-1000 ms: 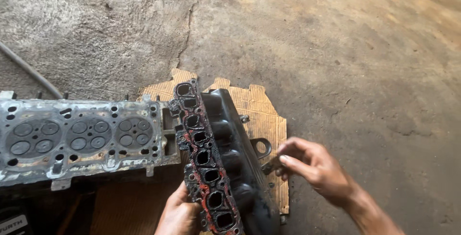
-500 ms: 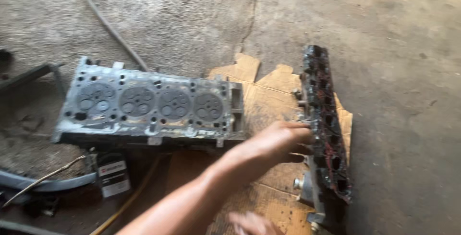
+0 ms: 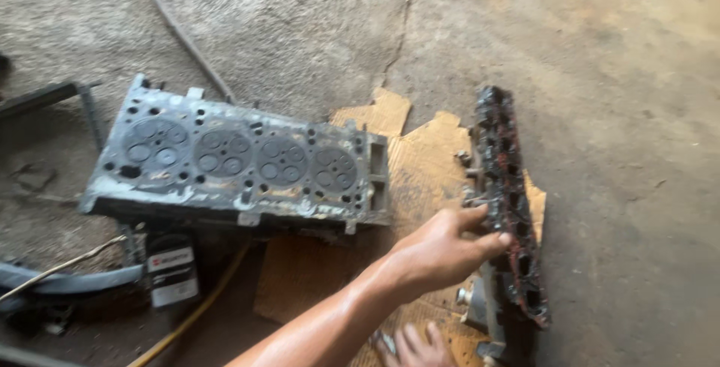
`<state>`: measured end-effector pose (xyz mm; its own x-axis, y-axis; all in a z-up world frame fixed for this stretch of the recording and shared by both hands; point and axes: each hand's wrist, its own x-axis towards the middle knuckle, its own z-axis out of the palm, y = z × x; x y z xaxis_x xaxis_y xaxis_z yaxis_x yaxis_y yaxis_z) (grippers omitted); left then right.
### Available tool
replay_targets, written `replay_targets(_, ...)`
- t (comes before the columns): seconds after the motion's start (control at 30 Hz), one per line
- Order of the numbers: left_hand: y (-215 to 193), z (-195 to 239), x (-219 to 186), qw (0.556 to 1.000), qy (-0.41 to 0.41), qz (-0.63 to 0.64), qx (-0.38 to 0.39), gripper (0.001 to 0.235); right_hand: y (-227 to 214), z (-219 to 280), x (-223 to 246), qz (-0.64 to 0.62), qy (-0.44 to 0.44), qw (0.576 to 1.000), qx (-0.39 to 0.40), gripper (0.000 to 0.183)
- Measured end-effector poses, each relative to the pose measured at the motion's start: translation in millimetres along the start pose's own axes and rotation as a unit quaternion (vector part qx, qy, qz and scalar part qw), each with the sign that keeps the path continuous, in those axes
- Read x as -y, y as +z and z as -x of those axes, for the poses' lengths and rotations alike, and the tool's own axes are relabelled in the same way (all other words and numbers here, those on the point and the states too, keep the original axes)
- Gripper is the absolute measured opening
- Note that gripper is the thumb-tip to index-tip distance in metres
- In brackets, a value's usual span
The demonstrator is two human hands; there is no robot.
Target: The person cleans a black metal exhaust manifold and a large engine block using a small metal scraper. They scrape the exterior surfaces and the internal ports of the manifold to remove dark residue, then scrape the flat surface of the engine block.
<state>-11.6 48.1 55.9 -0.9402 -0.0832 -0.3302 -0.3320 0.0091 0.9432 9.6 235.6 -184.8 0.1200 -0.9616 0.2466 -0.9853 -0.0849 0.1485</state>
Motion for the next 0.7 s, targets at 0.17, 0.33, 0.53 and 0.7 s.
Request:
replay_targets(0.17,3,17,2,0.997,-0.019,0.067,0.026,0.092,-11,31,-12,-0.051,0.050,0.996,0.043,0.026)
replay_targets(0.33,3,34,-2,0.993,-0.096,0.048,0.058,0.125,-66,63,-60,-0.189,0.161,0.966,0.069,0.018)
replay_targets(0.53,18,28,17,0.987,-0.020,0.147,0.054,0.146,-123,86,-95,-0.491,0.430,0.755,-0.068,0.015)
replay_targets(0.7,27,24,34,0.963,0.017,0.267,0.029,0.140,-203,40,-156,-0.564,0.363,0.726,-0.151,0.008)
